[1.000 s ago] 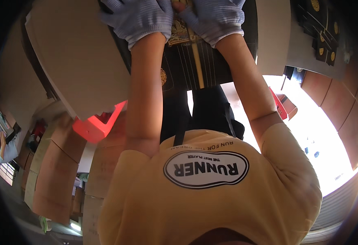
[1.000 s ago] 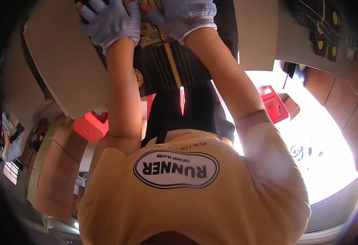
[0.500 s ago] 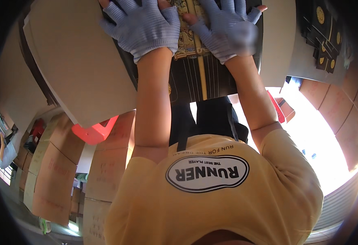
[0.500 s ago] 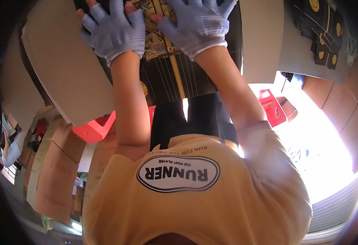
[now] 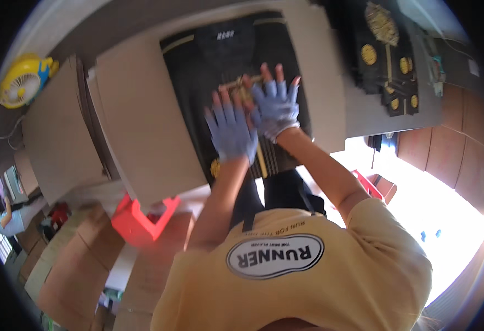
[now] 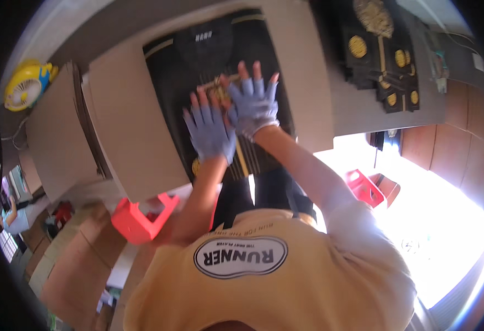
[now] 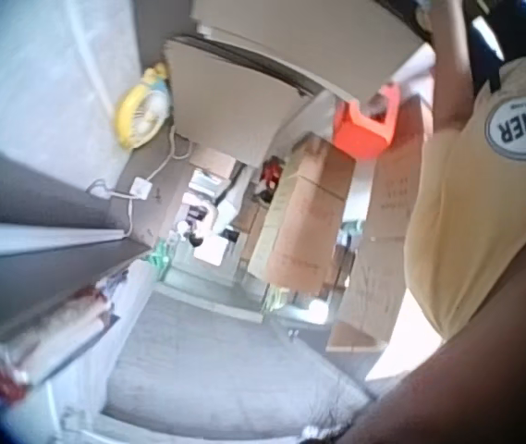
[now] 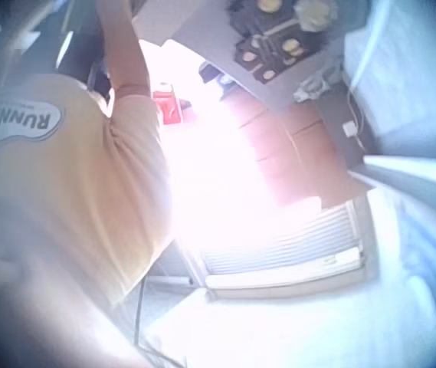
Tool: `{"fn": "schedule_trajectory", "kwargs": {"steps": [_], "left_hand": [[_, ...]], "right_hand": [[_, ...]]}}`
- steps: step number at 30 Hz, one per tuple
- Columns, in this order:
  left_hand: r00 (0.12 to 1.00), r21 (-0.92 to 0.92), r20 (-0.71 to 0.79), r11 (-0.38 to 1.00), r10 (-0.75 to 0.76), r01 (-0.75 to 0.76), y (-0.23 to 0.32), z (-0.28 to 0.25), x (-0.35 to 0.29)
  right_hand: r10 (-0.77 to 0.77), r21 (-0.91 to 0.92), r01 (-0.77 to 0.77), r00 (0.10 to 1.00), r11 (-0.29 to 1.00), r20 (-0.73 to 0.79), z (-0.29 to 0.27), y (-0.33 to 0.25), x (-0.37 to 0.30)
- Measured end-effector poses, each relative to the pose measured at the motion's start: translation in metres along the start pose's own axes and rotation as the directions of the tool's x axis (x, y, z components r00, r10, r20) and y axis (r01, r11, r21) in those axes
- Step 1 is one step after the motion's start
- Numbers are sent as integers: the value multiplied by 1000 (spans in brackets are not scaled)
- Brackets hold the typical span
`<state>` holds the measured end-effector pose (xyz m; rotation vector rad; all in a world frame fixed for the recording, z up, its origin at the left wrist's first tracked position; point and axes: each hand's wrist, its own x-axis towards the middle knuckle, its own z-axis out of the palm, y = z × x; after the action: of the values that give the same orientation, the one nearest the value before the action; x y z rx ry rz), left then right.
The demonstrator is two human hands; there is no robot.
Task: The person places a decorative black box with gold patterns onto a brown cardboard sheet on a table. They fold the cardboard sheet over the box to wrap it, then place the wrapped package into a larger cardboard box. The person repeats this wrapping and packing process for multiple identical boxes throughout the video.
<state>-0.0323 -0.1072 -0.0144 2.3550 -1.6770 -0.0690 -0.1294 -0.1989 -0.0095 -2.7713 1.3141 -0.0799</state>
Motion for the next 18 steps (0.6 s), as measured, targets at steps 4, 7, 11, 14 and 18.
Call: {"fn": "schedule_trajectory", "kwargs": {"steps": [4,7,11,14,18], "left_hand": [[999,-82,39,997,2,1,8,-2,-37],[1000,-19,19,1000,19,-19,6,2,-42],[998,4,30,999,54,-54,9,-3,-42],[997,17,7,997,81,-81,11,-3,-40],[998,28,-32,998,54,-53,8,4,-43]], "right_hand": [[-123,-33,121,987,992,-107,5,27,50],[-167,-191,124,959,974,-228,1,70,159],[-238,-178,222,969,959,-71,-8,101,239],[-455,-233,398,840,887,-296,13,101,185],[-536,-19,536,844,844,24,2,84,24]]}}
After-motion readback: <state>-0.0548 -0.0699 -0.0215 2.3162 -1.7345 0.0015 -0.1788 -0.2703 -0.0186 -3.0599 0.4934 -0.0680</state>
